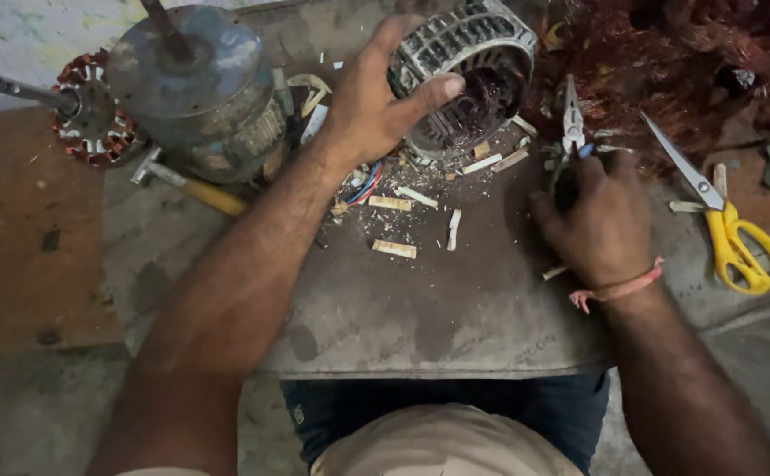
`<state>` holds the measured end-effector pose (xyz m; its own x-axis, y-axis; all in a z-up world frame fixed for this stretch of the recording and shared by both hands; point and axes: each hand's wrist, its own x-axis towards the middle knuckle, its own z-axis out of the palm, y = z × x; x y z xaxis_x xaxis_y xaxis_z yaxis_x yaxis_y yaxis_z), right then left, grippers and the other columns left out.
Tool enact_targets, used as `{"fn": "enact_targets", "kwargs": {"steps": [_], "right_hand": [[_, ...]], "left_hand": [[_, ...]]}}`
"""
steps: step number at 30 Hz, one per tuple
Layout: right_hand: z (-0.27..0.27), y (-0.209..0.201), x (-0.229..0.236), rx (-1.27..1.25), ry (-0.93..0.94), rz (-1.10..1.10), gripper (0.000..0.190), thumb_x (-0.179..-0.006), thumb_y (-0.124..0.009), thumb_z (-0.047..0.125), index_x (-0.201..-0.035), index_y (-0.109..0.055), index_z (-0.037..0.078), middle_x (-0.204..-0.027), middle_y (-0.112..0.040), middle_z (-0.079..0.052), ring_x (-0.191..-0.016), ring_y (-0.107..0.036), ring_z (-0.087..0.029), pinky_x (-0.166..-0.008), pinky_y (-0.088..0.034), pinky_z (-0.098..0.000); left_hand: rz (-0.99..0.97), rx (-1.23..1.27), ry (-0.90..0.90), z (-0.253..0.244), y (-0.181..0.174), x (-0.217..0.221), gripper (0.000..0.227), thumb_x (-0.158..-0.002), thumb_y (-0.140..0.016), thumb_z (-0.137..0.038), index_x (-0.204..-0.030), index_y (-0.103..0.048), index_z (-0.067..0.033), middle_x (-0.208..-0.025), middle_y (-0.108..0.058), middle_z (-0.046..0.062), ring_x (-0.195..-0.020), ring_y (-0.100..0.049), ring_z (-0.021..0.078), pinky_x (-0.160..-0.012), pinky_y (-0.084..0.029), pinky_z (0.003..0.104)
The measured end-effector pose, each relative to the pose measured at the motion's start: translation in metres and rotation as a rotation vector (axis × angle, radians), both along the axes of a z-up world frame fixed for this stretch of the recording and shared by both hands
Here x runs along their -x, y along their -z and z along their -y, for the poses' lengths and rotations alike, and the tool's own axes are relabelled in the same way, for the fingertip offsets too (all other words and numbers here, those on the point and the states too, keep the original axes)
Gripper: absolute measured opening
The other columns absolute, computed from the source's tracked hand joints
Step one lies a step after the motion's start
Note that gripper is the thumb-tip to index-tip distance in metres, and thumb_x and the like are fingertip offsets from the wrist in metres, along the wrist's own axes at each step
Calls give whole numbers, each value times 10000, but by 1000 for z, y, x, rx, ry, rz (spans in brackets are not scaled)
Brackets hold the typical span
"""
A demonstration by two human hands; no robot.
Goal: The person uses pliers to pull and cut copper windings from a motor stator. They repeatedly grip, twist, and cut the wires, removing them from the stator slots and placing the extracted copper on the workbench.
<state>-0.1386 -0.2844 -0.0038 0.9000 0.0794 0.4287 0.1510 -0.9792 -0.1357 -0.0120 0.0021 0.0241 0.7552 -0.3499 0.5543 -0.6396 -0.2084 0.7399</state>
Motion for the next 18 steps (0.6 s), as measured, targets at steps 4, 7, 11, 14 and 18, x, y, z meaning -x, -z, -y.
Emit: {"fn": "enact_targets", "kwargs": {"steps": [4,7,11,14,18], "right_hand": [[14,-18,4,-76,-151,74,381,-977,-744,232,-1233,-658,-37,-1149,-659,-271,-1034,-615,-417,-929,-514,-520],[27,-47,30,-705,-79,-438,244,-965,-608,203,-1093,-661,3,-1000,-669,-234,-833,-669,-324,-745,-520,-436],[15,-59,40,-405,-244,-509,288,-925,-689,334,-1041,-690,71,-941,-661,-148,-827,-652,-258,-736,-532,-397],[-1,-50,34,18,-208,-359,305,-879,-721,279,-1046,-681,27,-977,-629,-211,-862,-613,-368,-740,-493,-494],[-8,-43,29,220,-282,-58,310,-883,-644,167,-1140,-655,-5,-1183,-603,-274,-1032,-587,-439,-873,-454,-581]], "left_hand": [[-73,-35,-42,-4,1,-3,799,-899,-801,-550,-1406,-537,7,-1183,-745,124,-1108,-748,205,-1004,-598,376],[-50,-64,-94,-2,6,-10,835,-885,-829,-562,-1398,-526,23,-1184,-709,141,-1114,-727,219,-994,-577,374],[-51,46,-46,2,10,-12,804,-861,-848,-577,-1317,-578,28,-1172,-733,144,-1108,-737,235,-1026,-588,395],[-196,36,-63,6,12,-9,866,-766,-842,-621,-1255,-593,49,-1124,-735,186,-1040,-751,263,-960,-634,412],[-201,-81,-147,10,17,-9,1204,-767,-821,-730,-1447,-370,154,-1379,-541,352,-1293,-560,400,-1082,-489,494]]}}
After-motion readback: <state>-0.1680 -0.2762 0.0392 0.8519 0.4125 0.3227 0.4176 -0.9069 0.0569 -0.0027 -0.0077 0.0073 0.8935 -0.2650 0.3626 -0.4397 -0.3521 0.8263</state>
